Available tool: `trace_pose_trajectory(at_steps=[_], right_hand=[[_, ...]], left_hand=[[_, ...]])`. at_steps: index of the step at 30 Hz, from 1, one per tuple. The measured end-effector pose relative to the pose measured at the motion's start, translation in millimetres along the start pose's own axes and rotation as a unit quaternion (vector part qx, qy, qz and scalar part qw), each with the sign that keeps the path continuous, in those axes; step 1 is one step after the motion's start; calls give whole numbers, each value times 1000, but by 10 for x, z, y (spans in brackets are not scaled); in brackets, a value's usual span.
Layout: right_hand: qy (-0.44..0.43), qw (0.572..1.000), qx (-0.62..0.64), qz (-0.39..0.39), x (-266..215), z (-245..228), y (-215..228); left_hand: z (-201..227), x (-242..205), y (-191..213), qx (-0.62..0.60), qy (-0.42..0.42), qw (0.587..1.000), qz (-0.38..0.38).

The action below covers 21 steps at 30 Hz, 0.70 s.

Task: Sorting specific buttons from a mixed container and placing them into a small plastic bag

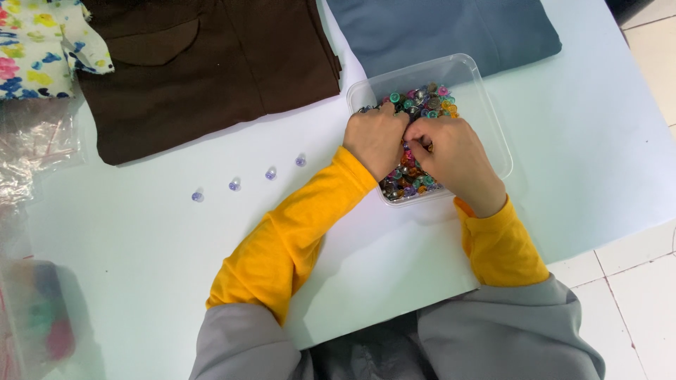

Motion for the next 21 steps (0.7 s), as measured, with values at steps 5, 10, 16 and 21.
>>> trace_pose_trajectory(at_steps=[5, 10, 16, 21], right_hand=[[1, 999, -30, -36, 21, -74, -46], [-5, 992, -107, -67, 32, -40, -109], [-14, 986, -146, -82, 25, 120, -191], [-19, 990, -120, -71, 11, 175, -185]], left_hand=[[30, 9, -157, 28, -10, 999, 19], [33, -4, -200, 36, -5, 998, 42], [13, 11, -152, 3, -14, 1000, 20], [-12, -2, 9, -8, 10, 999, 49]])
Point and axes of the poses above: each hand's wrist, its own x-axis towards the middle knuckle, its own y-axis out of the back of the hand, z = x × y, the point moved 8 cm from there along x, towards the middle knuckle, and after that the axes turned 14 degrees about x, right-handed, at the moved point
